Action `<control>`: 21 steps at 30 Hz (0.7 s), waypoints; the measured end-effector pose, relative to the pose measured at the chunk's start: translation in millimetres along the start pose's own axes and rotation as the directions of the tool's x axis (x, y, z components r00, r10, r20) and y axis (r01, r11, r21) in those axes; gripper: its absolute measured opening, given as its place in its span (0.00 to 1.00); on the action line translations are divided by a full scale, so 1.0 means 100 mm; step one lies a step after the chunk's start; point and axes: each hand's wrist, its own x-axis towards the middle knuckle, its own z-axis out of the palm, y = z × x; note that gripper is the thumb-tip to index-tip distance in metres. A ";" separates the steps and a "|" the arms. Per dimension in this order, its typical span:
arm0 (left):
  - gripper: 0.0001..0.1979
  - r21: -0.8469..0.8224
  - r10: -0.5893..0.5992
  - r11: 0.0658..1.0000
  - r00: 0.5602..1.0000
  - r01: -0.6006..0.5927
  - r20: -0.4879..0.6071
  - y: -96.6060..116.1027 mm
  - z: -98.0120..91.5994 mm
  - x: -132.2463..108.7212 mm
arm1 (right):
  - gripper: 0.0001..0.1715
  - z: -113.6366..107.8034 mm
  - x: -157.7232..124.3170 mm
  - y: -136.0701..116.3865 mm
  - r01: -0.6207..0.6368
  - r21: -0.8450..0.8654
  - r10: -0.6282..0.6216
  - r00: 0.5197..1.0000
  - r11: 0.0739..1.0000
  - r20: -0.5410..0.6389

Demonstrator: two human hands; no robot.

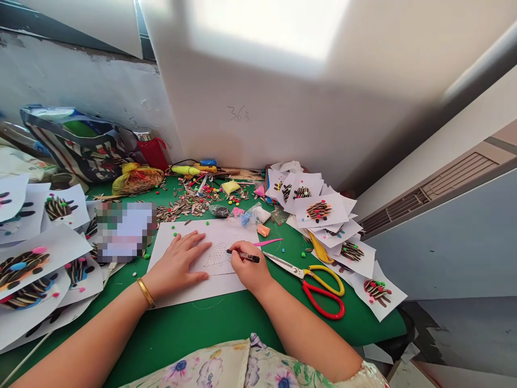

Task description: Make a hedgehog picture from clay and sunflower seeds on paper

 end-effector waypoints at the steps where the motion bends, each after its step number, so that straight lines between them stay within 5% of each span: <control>1: 0.37 0.003 -0.001 1.000 1.000 0.001 0.003 0.00 0.00 0.00 | 0.10 0.00 0.00 0.00 0.004 -0.002 -0.004 1.000 1.000 -0.002; 21: 0.37 0.014 0.007 1.000 1.000 -0.006 -0.006 -0.03 0.03 0.00 | 0.10 -0.01 0.04 0.05 -0.034 0.021 0.034 0.999 0.999 -0.004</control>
